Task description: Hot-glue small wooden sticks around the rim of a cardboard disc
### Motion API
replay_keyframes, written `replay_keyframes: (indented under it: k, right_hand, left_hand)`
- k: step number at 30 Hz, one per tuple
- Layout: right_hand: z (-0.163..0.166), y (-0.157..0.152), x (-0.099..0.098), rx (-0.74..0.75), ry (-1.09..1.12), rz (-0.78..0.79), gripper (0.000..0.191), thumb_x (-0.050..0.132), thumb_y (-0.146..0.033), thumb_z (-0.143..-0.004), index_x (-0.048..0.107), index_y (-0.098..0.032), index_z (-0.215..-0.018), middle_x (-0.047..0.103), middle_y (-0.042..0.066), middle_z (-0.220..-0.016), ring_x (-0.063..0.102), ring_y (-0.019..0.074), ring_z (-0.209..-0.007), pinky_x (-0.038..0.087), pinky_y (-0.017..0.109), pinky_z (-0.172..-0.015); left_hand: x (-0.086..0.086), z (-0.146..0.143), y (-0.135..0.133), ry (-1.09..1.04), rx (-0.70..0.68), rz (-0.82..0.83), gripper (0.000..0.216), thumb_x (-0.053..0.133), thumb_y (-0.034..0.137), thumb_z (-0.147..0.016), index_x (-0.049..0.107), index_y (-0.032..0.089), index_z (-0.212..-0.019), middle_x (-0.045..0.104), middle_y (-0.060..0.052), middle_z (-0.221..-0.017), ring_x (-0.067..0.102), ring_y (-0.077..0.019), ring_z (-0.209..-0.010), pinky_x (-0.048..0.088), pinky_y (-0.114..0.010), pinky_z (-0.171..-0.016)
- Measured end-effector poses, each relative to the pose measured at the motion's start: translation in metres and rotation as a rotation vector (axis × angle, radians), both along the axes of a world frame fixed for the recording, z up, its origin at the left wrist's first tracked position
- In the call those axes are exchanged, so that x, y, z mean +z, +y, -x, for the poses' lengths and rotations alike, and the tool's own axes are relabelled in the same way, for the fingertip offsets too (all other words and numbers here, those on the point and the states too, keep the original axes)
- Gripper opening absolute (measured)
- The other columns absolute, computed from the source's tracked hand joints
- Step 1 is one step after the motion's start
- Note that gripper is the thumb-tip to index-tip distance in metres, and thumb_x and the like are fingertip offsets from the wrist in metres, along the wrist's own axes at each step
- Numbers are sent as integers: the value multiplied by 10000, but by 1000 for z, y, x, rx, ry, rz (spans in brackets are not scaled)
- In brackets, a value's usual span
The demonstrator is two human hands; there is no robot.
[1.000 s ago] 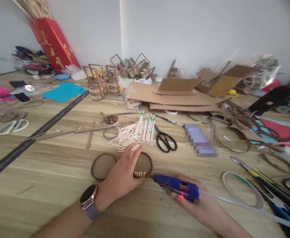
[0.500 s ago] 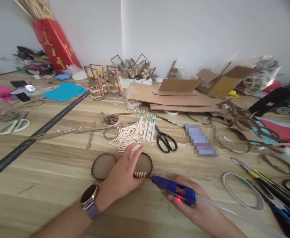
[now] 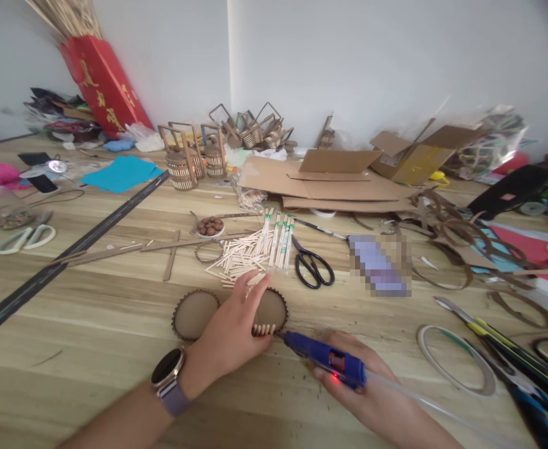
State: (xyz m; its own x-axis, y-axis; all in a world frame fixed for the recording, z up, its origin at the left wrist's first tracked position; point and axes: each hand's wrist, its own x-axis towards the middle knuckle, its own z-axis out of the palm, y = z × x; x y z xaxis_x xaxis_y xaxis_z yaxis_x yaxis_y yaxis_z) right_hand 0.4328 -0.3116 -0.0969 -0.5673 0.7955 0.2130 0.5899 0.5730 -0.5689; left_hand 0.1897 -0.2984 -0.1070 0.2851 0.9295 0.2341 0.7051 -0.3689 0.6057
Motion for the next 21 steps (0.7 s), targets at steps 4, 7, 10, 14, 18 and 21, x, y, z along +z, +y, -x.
replay_keyframes:
  k: [4,7,10,14,18,21]
  right_hand:
    - [1,-1,2,-4,6,-6,157,528,-265,-874,544,-226,-723,608,6,-669,607,171,-639,481,265,-584]
    - [1,-2,1,-8,5,-6,165,523,-265,-875,545,-226,-716,605,5,-657,602,170,-626,476,265,-576]
    - [1,-1,-1,-17,1,-17,182,534,-283,-872,534,-223,-701,604,12,-656,598,177,-623,473,271,-568]
    - [1,-1,-1,-12,-12,4,179,536,-282,-871,547,-223,-703,612,16,-667,603,184,-631,477,282,-578]
    - [1,-1,0,-10,-12,9,152,529,-269,-875,577,-218,-741,627,22,-691,610,188,-656,488,292,-611]
    - [1,-1,0,-15,-17,15,172,520,-279,-878,576,-217,-728,630,25,-687,610,189,-649,491,294,-607]
  left_hand:
    - [0,0,0,4,-4,-12,912,644,75,-677,209,261,-1457,267,-153,-1488,314,-327,-1400,370,-520,-1110]
    - [-1,0,0,8,-5,-14,905,645,84,-682,210,258,-1457,266,-155,-1487,312,-330,-1400,370,-523,-1109]
    - [-1,0,0,15,-5,-16,905,645,85,-681,209,249,-1457,267,-158,-1486,305,-327,-1403,365,-517,-1114]
    - [-1,0,-1,32,-4,-7,896,650,91,-686,214,232,-1456,261,-161,-1488,297,-318,-1408,365,-499,-1119]
    - [0,0,-1,43,1,3,885,649,101,-694,217,224,-1457,254,-162,-1492,297,-317,-1408,372,-498,-1115]
    - [1,0,-1,39,3,4,880,643,97,-689,230,224,-1456,266,-160,-1489,304,-319,-1405,375,-504,-1110]
